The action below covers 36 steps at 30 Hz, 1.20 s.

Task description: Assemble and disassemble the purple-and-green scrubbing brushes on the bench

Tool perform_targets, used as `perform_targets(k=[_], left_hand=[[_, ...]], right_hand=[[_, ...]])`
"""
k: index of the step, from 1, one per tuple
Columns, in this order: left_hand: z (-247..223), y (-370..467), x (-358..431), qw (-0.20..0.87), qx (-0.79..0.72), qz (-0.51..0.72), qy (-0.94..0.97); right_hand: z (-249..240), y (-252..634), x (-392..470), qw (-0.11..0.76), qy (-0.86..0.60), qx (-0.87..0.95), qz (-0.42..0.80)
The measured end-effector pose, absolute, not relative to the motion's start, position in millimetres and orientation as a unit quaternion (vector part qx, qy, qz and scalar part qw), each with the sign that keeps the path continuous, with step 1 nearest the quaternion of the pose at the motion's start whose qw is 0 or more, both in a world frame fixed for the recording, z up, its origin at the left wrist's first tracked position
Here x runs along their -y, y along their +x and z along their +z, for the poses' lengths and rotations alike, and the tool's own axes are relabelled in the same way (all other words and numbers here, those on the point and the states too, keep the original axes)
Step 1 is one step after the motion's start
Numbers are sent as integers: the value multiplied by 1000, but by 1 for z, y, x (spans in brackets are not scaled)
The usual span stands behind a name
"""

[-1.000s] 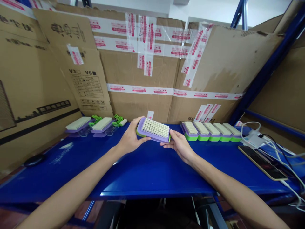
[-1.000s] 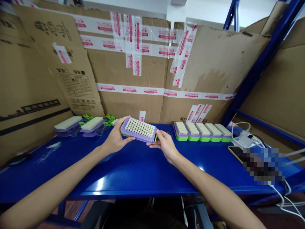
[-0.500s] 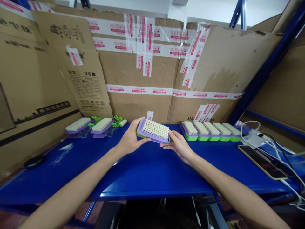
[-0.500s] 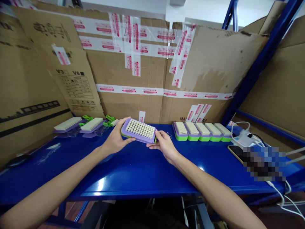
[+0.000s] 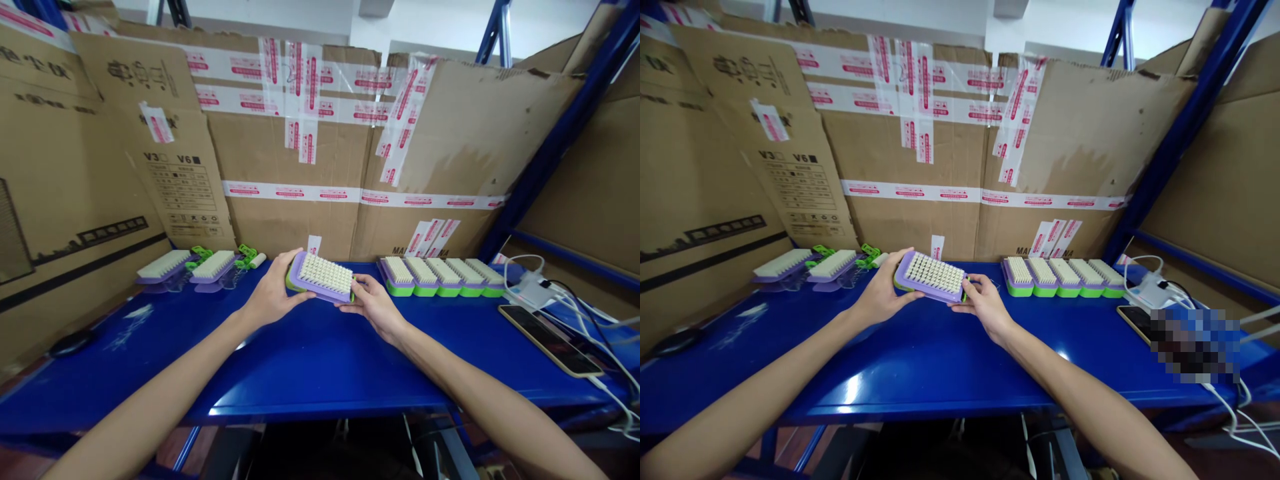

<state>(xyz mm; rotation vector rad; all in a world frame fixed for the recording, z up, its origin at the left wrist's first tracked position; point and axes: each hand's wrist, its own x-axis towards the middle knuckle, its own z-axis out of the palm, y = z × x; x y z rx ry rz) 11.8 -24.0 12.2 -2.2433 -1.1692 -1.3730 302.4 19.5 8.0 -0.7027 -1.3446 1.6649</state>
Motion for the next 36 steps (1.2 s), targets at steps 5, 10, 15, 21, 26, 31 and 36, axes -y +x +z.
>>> perform_targets(k=[5, 10, 15, 21, 26, 31, 36], left_hand=[[14, 13, 24, 127, 400, -466, -779], [13, 10, 23, 132, 402, -466, -777], [13, 10, 23, 129, 401, -468, -777], [15, 12, 25, 120, 412, -463, -776], [16, 11, 25, 117, 410, -458, -780], [14, 10, 23, 116, 408, -469, -775], [11, 8, 20, 105, 407, -480, -770]], right_hand=[[5, 302, -19, 487, -287, 539, 624], [10, 302, -16, 472, -282, 568, 613], [12, 302, -15, 473, -282, 577, 604], [15, 302, -14, 470, -295, 578, 598], [15, 302, -14, 467, -305, 578, 596], [16, 302, -13, 465, -306, 577, 598], [17, 303, -11, 462, -292, 579, 605]])
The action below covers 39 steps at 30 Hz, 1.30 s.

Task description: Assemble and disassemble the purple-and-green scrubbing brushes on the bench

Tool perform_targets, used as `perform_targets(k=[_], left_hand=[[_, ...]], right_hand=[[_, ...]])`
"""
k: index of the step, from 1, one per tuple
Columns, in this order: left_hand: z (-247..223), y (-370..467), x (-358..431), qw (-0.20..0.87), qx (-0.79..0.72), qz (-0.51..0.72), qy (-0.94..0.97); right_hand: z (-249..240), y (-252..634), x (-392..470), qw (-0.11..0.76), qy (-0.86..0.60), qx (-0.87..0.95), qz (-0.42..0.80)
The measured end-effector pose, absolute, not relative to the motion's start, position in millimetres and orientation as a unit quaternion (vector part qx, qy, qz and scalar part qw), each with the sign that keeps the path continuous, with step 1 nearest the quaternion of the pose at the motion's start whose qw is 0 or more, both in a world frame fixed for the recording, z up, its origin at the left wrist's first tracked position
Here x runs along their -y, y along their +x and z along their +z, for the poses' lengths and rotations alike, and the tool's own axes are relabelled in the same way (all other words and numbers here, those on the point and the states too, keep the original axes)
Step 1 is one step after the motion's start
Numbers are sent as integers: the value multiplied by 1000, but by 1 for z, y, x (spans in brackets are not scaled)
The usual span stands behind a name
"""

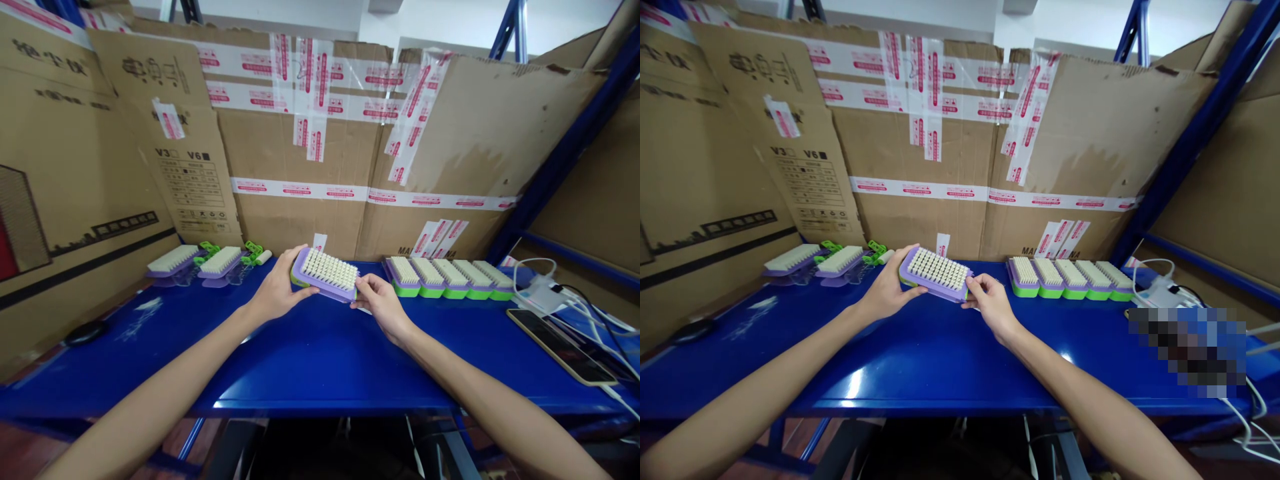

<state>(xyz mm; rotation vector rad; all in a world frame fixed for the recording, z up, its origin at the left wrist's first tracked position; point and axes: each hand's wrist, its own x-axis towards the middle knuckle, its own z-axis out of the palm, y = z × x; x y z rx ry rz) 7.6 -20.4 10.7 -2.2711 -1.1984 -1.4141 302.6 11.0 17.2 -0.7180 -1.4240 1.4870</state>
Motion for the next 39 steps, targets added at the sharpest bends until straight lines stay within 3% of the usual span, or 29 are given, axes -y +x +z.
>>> perform_targets(k=[22, 39], left_hand=[[6, 17, 19, 57, 418, -538, -730], [18, 25, 32, 132, 385, -527, -746]], right_hand=[[23, 304, -11, 458, -279, 542, 646], [19, 301, -10, 353, -277, 544, 708]])
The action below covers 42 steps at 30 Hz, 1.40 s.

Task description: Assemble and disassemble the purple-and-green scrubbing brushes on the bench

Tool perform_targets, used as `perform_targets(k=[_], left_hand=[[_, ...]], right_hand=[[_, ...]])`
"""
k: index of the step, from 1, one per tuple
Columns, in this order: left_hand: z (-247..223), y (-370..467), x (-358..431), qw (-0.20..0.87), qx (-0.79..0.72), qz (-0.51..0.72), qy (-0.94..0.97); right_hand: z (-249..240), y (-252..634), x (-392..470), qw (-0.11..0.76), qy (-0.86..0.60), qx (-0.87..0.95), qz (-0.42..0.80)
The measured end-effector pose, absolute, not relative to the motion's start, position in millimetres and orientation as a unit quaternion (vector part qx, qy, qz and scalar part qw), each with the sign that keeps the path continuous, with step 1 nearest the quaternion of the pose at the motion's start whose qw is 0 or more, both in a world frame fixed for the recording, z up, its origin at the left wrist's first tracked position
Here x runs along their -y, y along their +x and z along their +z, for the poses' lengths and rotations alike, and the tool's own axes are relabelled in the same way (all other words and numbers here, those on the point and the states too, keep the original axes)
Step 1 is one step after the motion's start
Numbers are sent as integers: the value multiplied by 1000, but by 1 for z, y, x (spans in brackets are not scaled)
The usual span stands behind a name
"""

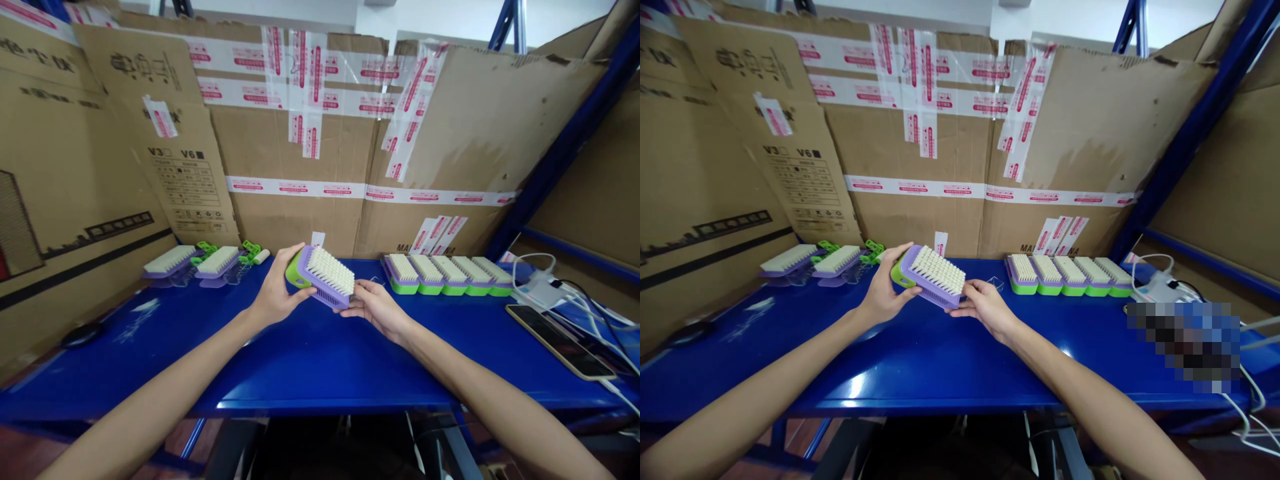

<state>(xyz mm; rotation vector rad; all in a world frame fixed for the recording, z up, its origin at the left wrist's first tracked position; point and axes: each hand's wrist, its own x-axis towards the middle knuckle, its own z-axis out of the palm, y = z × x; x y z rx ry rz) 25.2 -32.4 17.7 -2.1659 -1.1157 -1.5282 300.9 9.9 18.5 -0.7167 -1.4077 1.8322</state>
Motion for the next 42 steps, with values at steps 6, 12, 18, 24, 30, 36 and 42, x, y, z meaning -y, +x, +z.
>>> perform_targets(k=[6, 12, 18, 24, 30, 36, 42], left_hand=[[19, 25, 32, 122, 383, -537, -742], [18, 23, 32, 108, 392, -537, -739], [17, 23, 29, 90, 403, -548, -728], [15, 21, 28, 77, 405, -551, -726], [14, 19, 26, 70, 396, -557, -727], [15, 19, 26, 75, 386, -564, -726], [18, 19, 28, 87, 372, -567, -729]], right_hand=[[16, 302, -12, 340, -271, 551, 713], [16, 302, -12, 348, -274, 553, 705], [17, 302, -12, 365, -277, 543, 704], [17, 303, -13, 367, -287, 541, 700], [18, 302, -13, 359, -282, 544, 704], [20, 302, -11, 335, -275, 531, 728], [21, 302, -9, 308, -249, 535, 746]])
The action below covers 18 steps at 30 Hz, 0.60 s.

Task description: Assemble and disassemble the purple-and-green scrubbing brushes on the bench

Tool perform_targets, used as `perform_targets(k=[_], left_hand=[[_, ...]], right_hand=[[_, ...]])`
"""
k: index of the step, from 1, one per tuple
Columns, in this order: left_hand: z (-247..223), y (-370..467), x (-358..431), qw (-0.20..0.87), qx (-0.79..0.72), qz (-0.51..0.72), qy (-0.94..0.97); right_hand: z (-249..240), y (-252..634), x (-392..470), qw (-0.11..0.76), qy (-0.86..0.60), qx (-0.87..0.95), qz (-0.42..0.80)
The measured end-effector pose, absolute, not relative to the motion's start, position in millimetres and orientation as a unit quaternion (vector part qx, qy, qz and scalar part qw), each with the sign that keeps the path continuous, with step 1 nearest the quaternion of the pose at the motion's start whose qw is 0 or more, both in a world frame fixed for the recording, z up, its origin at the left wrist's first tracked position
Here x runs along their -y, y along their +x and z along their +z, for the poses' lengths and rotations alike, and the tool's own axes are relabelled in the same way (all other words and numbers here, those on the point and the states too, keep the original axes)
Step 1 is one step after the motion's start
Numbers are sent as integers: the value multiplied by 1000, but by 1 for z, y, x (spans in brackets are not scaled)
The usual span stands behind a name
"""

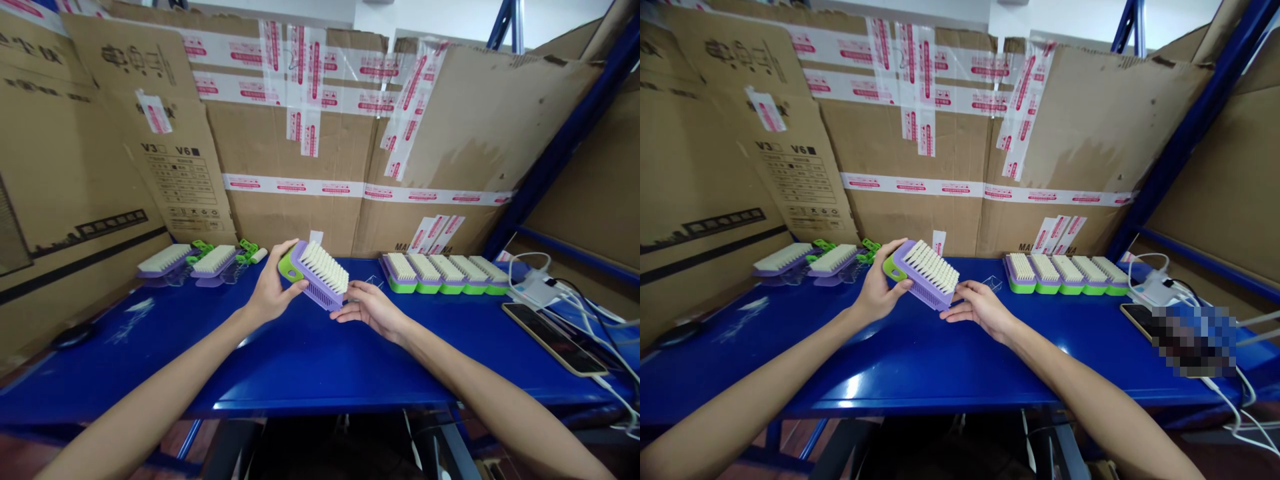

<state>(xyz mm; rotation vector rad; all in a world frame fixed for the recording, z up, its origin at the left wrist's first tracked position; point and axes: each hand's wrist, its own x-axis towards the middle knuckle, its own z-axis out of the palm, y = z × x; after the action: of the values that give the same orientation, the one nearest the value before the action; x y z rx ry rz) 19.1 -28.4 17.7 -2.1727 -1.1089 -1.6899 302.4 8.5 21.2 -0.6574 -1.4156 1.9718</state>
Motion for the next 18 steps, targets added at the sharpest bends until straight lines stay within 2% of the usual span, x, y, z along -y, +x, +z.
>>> perform_targets(k=[18], left_hand=[[10, 13, 24, 67, 398, -559, -724]], right_hand=[[17, 303, -11, 332, -244, 542, 732]])
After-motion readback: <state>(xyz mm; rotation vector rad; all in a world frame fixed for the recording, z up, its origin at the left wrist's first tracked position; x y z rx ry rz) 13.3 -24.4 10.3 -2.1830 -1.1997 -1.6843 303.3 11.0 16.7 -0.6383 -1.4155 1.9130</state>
